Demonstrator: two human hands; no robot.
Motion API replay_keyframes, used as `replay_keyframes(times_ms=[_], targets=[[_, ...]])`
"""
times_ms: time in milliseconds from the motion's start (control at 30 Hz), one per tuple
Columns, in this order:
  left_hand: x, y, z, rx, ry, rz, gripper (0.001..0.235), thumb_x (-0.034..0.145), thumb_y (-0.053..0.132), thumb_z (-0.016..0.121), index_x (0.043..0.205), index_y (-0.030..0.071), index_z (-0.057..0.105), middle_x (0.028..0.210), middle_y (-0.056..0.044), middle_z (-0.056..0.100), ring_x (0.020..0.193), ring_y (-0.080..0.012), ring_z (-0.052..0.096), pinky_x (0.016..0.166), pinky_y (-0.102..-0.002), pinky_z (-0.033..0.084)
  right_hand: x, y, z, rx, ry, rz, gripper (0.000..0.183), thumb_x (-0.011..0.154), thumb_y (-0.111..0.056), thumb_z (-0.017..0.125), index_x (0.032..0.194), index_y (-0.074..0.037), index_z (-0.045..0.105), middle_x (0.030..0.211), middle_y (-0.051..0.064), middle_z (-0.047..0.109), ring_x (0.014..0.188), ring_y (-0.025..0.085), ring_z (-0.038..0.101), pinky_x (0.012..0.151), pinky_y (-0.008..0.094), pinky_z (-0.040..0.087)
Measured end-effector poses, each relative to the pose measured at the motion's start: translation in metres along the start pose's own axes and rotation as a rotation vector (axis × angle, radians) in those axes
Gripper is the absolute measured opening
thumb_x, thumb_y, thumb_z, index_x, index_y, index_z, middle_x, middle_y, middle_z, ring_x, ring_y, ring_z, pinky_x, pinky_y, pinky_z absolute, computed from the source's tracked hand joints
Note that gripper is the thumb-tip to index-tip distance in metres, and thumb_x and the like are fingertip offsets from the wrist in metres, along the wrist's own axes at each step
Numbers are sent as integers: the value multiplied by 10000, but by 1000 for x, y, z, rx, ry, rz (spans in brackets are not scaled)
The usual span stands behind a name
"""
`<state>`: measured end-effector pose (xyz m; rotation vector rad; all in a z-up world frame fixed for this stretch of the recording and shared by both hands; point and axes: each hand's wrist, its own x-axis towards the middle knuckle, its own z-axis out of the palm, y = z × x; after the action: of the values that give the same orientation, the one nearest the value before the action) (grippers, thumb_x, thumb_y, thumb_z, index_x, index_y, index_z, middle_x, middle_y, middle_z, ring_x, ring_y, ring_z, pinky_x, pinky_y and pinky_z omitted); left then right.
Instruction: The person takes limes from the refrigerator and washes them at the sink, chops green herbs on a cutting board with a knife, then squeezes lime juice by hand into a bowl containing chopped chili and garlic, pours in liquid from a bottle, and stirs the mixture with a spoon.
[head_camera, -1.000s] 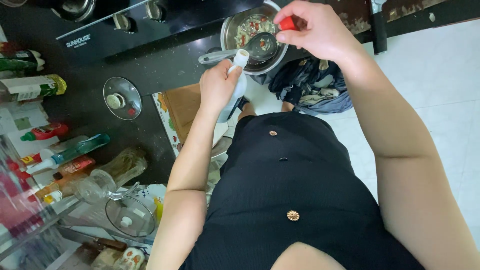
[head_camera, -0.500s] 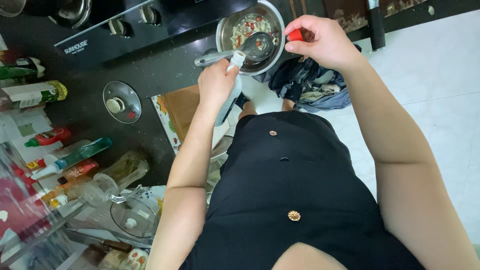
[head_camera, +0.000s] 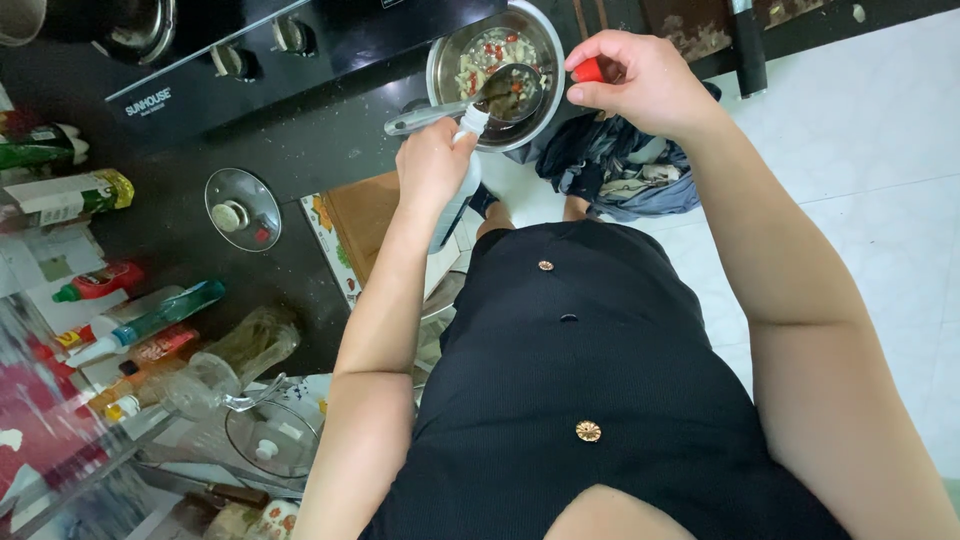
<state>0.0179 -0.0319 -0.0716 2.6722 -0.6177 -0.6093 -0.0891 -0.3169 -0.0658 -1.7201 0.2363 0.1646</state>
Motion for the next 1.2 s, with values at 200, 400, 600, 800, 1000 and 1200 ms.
replay_keyframes(times_ms=[200, 400, 600, 800, 1000, 1200], targets=[[0, -2, 2, 1, 24, 15, 277, 886, 331, 720, 859, 56, 724, 816, -186, 726, 826, -405, 699, 756, -526, 531, 2, -1, 1, 20, -15, -11, 276, 977, -120, 798, 1231, -73, 701, 957, -19, 668, 858, 50, 602, 763, 230, 523], [-2, -1, -2, -21, 17, 1, 286, 892, 342, 708, 854, 59, 723, 803, -183, 723, 814, -402, 699, 751, -523, 532, 3, -9, 2, 115, -24, 33, 273, 972, -120, 781, 1228, -85, 694, 986, -38, 692, 883, 29, 630, 737, 212, 537], [-6, -3, -4, -33, 48, 19, 283, 887, 346, 711, 852, 66, 717, 781, -178, 717, 789, -407, 691, 724, -529, 523, 7, -14, 3, 121, -42, 13, 289, 973, -108, 783, 1237, -51, 681, 1014, -14, 692, 905, 41, 640, 774, 221, 549], [-22, 6, -23, -147, 106, 64, 279, 930, 341, 687, 881, 66, 693, 772, -157, 711, 766, -387, 691, 698, -507, 515, 17, -21, 7, 179, -135, -27, 345, 1035, -89, 664, 1377, -57, 625, 1092, 2, 703, 953, 69, 682, 853, 244, 592], [-39, 19, -40, -298, 163, 33, 282, 926, 348, 726, 888, 74, 675, 705, -137, 675, 674, -348, 682, 629, -443, 507, 39, -48, 26, 191, -225, -158, 435, 971, -22, 730, 1392, -33, 623, 1192, 44, 704, 998, 85, 654, 876, 250, 551], [-50, 34, -61, -354, 199, 88, 238, 926, 328, 725, 937, 93, 687, 720, -130, 676, 686, -331, 683, 626, -439, 505, 47, -102, 40, -62, -340, -143, 387, 901, -77, 785, 1281, -105, 714, 1055, 22, 753, 915, 88, 691, 834, 258, 576]])
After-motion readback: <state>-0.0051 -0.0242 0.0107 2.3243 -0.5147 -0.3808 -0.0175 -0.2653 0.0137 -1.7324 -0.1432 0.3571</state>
